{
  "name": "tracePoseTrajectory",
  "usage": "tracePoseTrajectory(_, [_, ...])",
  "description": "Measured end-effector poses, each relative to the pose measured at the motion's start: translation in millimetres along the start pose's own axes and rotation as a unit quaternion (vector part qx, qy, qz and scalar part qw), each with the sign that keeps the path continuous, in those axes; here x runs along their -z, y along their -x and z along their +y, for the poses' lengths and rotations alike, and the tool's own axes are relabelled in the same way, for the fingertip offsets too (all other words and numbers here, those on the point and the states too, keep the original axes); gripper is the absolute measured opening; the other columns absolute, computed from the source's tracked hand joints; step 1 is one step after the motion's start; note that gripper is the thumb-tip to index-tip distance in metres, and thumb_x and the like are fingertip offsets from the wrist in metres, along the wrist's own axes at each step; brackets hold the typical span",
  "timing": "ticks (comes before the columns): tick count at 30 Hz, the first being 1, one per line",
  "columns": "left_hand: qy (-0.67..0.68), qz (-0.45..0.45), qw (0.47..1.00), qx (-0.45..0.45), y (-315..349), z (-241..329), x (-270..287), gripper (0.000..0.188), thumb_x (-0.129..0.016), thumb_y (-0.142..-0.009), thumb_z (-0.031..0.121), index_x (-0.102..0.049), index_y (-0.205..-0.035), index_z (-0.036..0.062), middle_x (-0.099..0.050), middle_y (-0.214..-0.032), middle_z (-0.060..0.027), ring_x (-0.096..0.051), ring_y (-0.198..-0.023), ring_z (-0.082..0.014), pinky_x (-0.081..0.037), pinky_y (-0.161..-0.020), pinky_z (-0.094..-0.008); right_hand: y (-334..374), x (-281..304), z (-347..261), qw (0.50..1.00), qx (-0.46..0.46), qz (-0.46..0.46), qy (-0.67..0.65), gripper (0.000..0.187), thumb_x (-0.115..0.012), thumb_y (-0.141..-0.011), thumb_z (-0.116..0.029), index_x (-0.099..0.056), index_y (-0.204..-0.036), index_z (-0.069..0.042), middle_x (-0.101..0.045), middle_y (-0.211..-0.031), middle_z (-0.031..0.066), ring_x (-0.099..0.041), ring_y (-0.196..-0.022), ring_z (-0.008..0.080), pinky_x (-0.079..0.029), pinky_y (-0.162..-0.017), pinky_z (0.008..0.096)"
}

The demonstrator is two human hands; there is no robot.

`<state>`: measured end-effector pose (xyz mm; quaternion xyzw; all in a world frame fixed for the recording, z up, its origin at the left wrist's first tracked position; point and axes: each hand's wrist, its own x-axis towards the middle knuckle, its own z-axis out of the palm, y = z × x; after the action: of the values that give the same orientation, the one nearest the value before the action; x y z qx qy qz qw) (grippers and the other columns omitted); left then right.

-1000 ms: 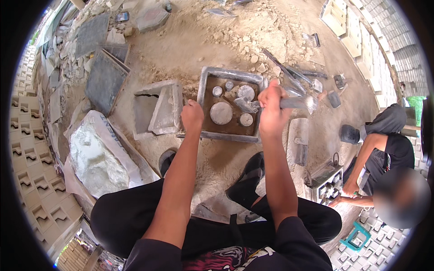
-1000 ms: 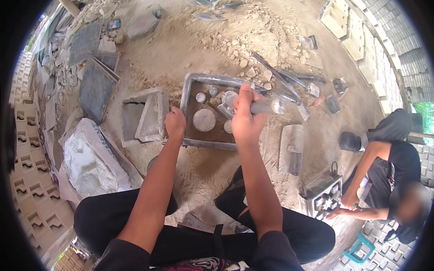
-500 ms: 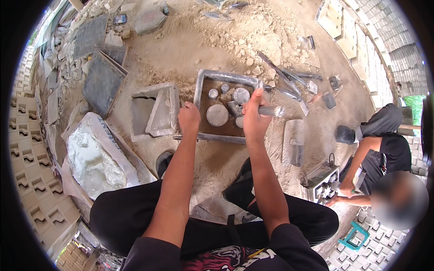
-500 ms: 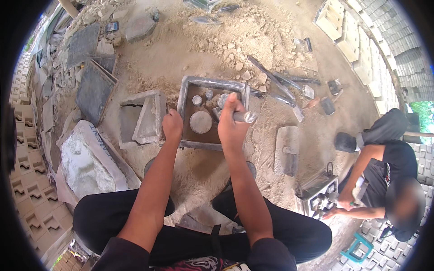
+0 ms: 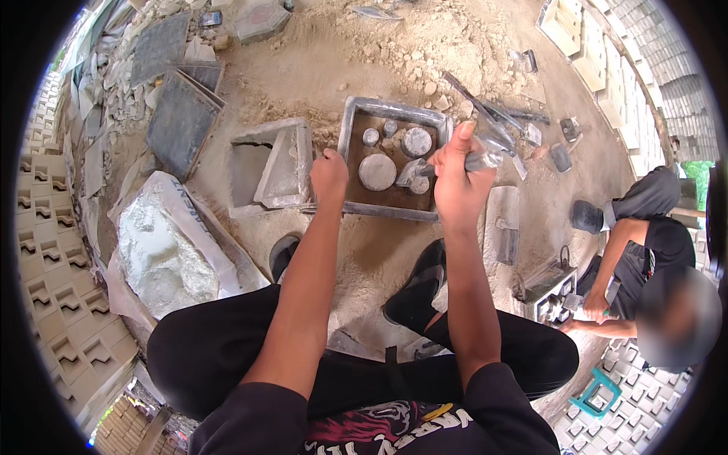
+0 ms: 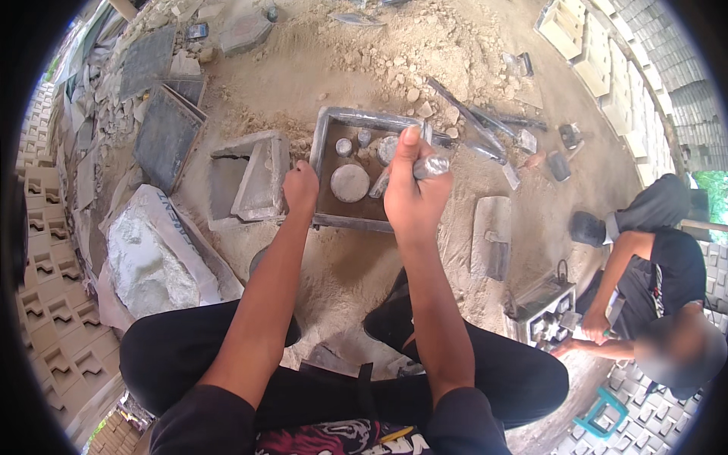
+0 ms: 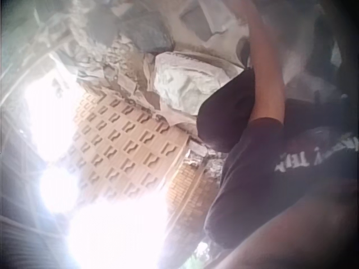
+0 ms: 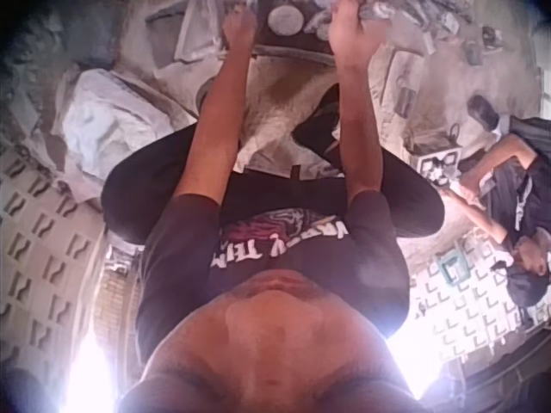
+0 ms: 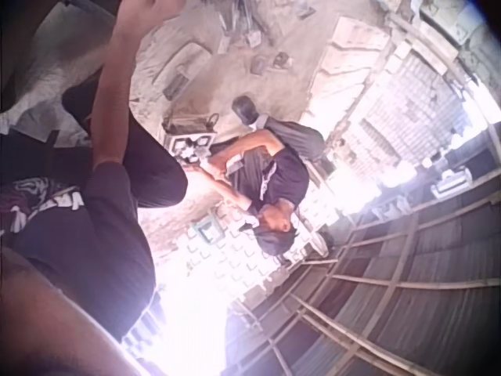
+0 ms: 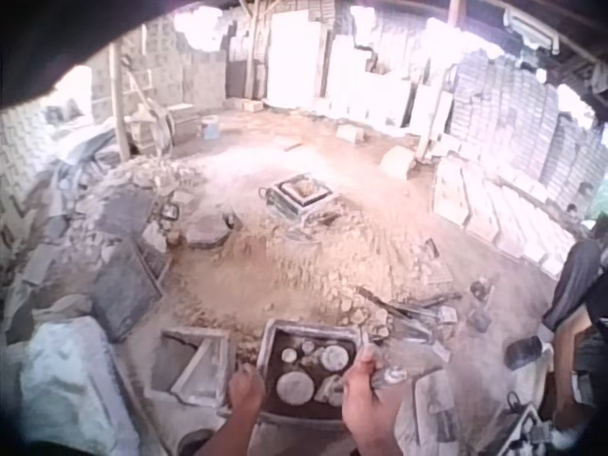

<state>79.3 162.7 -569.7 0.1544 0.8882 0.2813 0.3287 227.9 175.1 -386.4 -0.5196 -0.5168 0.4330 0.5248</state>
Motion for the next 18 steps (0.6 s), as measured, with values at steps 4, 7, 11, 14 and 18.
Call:
tracePoseTrajectory(4, [0.041,-0.004,0.997,-0.072,12,8,-4,0.056,-0.035,-0.093,0.037,-0.066,-0.095,-0.0097,-0.062,-0.101,-0.0329,-0.059,-0.098,-0.0473,-0.043,-0.089,-0.0515,8,14,62,0.996,0.077,-0.009,0.036,0.045,-0.055,-0.097,-0.035,-0.051,-0.062,-0.006,-0.039,-0.053,-0.0064,-0.034,-0.052,0.0038,-0.029,-0.046,0.0247])
tracePoseTrajectory(7, [0.092,0.023,0.983,-0.157,7,4,4,0.051,-0.038,-0.093,0.034,-0.064,-0.092,-0.0094,-0.064,-0.095,-0.0303,-0.061,-0.091,-0.0453,-0.044,-0.084,-0.0495,-10,13,50,0.999,0.000,-0.050,0.019,0.045,-0.058,-0.096,-0.028,-0.043,-0.056,-0.013,-0.040,-0.050,-0.0057,-0.035,-0.045,0.0043,-0.026,-0.042,0.0248])
tracePoseTrajectory(11, [0.135,0.019,0.961,-0.240,8,28,40,0.043,-0.044,-0.092,0.033,-0.061,-0.091,-0.0063,-0.065,-0.085,-0.0227,-0.062,-0.080,-0.0358,-0.046,-0.076,-0.0428,5,11,10,0.991,-0.014,-0.048,-0.124,0.041,-0.058,-0.094,-0.018,-0.044,-0.056,-0.012,-0.042,-0.052,-0.0047,-0.035,-0.045,0.0049,-0.025,-0.043,0.0255])
tracePoseTrajectory(14, [0.079,-0.227,0.938,-0.251,3,78,80,0.041,-0.046,-0.094,0.039,-0.056,-0.097,-0.0012,-0.062,-0.086,-0.0165,-0.059,-0.074,-0.0238,-0.047,-0.073,-0.0387,1,15,38,0.985,-0.008,-0.157,0.070,0.030,-0.060,-0.088,-0.021,-0.057,-0.065,-0.003,-0.053,-0.059,-0.0019,-0.046,-0.055,0.0073,-0.037,-0.052,0.0285])
tracePoseTrajectory(18, [-0.164,-0.285,0.817,-0.474,96,170,162,0.042,-0.044,-0.095,0.041,-0.057,-0.099,0.0012,-0.062,-0.083,-0.0130,-0.060,-0.074,-0.0199,-0.048,-0.069,-0.0354,-9,17,16,0.986,-0.067,-0.154,0.006,0.038,-0.060,-0.091,-0.030,-0.056,-0.063,-0.005,-0.049,-0.057,-0.0038,-0.044,-0.055,0.0068,-0.035,-0.052,0.0274])
